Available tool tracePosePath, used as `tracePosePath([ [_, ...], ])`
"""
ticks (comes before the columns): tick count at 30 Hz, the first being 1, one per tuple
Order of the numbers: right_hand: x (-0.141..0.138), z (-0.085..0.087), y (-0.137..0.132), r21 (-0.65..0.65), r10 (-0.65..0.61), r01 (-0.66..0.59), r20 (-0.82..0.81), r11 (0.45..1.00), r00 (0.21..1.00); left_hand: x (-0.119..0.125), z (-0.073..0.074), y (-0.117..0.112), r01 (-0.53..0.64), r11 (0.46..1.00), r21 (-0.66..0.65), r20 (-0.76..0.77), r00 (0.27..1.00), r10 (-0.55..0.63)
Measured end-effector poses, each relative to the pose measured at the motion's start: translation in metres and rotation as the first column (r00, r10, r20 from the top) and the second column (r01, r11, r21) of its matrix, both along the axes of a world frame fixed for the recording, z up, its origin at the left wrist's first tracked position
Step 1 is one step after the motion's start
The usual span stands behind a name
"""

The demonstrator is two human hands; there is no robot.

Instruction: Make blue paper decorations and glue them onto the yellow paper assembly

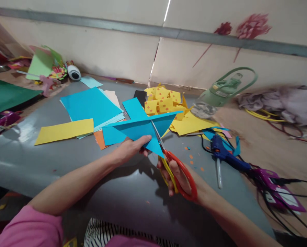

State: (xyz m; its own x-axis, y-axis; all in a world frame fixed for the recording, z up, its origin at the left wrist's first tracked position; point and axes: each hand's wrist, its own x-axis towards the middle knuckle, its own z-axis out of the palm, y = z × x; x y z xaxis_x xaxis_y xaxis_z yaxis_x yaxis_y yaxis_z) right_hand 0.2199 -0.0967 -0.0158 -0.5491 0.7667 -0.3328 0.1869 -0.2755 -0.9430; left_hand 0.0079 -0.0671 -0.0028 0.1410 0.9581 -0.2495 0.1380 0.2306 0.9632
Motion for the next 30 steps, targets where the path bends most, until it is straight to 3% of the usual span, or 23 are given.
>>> tracePosePath([
  [6, 0.0, 0.001, -0.001, -0.015, 0.005, -0.006, -0.018, 1.0, 1.0, -0.002, -0.003, 0.002, -0.027, 0.999, -0.042, 0.007, 1.0, 0.027],
  [12, 0.001, 0.001, -0.005, -0.024, 0.022, -0.022, 0.01, 0.999, 1.0, 0.0, -0.016, 0.01, -0.011, 1.0, -0.007, 0.252, 0.968, 0.012],
  [15, -0.001, 0.002, -0.006, 0.01, 0.017, -0.017, -0.005, 1.0, 1.0, 0.001, -0.019, 0.012, -0.013, 1.0, -0.027, 0.305, 0.952, 0.02],
  [25, -0.005, 0.003, -0.006, -0.075, -0.009, 0.001, -0.097, 0.997, 0.995, 0.002, -0.017, 0.009, -0.025, 1.0, -0.014, 0.33, 0.943, 0.029],
  [30, -0.008, 0.004, -0.004, -0.069, -0.014, 0.009, -0.078, 0.998, 0.997, 0.002, -0.016, 0.009, 0.017, 1.0, 0.014, 0.273, 0.962, -0.02],
])
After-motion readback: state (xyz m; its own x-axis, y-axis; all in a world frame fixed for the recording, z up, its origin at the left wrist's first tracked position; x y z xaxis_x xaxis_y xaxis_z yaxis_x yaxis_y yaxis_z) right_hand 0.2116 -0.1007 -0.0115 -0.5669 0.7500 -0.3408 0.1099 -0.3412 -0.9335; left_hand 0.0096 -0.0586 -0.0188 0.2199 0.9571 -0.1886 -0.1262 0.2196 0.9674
